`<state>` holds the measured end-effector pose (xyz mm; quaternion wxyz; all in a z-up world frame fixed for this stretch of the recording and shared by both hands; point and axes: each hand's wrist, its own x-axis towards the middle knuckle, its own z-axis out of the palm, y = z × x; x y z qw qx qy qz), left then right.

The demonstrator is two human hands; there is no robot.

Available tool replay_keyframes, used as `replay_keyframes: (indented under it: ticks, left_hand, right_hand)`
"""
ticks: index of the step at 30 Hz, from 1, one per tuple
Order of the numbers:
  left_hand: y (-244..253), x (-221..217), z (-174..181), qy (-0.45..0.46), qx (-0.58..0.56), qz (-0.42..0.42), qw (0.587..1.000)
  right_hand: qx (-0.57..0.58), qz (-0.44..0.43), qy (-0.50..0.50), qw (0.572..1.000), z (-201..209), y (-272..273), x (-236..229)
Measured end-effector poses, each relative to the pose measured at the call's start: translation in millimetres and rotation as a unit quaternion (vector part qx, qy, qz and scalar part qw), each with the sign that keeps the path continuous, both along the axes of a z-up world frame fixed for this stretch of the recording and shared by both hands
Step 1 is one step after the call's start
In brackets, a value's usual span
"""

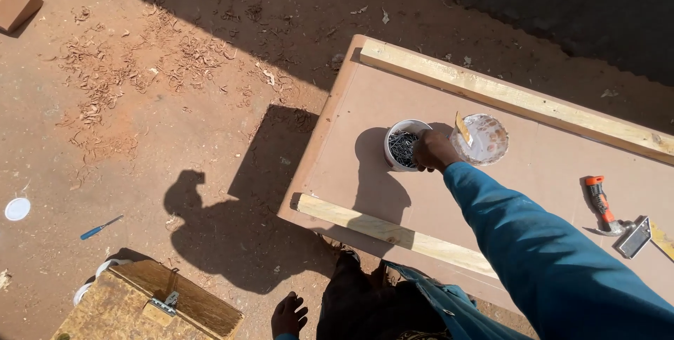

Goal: Applying glue to a wooden strip using a brush and attaching it to a wooden frame

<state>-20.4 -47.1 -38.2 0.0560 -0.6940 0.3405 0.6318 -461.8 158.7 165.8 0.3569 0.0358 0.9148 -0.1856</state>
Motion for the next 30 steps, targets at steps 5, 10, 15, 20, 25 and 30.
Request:
replay_keyframes:
  ticks: [5,10,15,20,25,30]
  left_hand:
    - [-9,6,17,0.01,-0.01,0.03,0.999]
    - [1,46,-40,0.047,0.056,0.085,0.994]
    - [13,33,-48,0.03,0.054,0.08,0.995]
    - [18,24,-45,-0.001,0.045,0.064,0.997]
    - [5,-19,41,0.011,-0.065,0.046,0.997]
    - [28,-99,142,0.11,-0.212,-0.174,0.956]
  right_hand:
    - [0.106,0.122,0.021,0.987,-11,-24,-13]
    - [0.143,0.047,0.0,0.989,2,-39,2]
    - [0.126,0.199,0.186,0.954,-52,-3,-5]
    - [0.191,0.214,0.054,0.957,5,-28,0]
    - [-0.059,-0.003,0.099,0.993,49,-4,21]
    - [-0.298,-0.092,0.068,0.948,86,23,91]
